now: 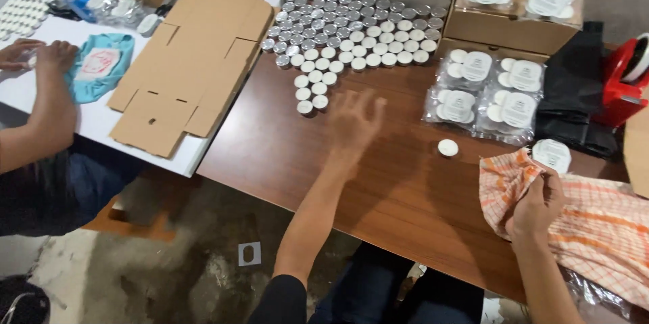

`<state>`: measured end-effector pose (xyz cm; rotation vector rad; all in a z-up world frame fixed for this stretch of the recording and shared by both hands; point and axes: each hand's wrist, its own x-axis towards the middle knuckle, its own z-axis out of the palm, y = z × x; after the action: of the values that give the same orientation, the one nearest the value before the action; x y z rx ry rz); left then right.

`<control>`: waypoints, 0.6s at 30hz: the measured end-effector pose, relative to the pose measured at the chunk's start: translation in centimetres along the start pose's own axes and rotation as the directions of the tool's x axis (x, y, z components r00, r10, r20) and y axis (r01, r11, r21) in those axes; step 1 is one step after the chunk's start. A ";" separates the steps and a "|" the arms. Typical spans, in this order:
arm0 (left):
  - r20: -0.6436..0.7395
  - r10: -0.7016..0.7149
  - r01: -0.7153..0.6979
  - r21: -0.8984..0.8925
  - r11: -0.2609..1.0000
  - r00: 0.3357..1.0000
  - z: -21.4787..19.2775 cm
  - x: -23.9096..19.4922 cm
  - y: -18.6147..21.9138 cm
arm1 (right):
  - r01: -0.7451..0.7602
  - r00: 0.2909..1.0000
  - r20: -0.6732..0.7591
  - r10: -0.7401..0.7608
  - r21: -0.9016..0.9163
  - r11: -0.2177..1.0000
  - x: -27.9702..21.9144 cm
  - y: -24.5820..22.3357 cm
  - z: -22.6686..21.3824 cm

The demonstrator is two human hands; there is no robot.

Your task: Wiping tea light candles with a cloth and placing them into small plastic bags for packaging.

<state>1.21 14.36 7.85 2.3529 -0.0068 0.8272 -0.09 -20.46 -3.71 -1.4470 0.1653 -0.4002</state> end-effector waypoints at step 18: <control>-0.121 -0.424 0.418 0.540 0.731 0.898 0.8 -0.3 -12.5 | 0.009 0.997 0.074 -0.011 0.015 1.000 0.2 1.3 0.1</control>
<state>4.01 23.81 0.13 2.7236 0.8506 0.6374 0.31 -20.30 -4.93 -1.4461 0.0953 -0.3547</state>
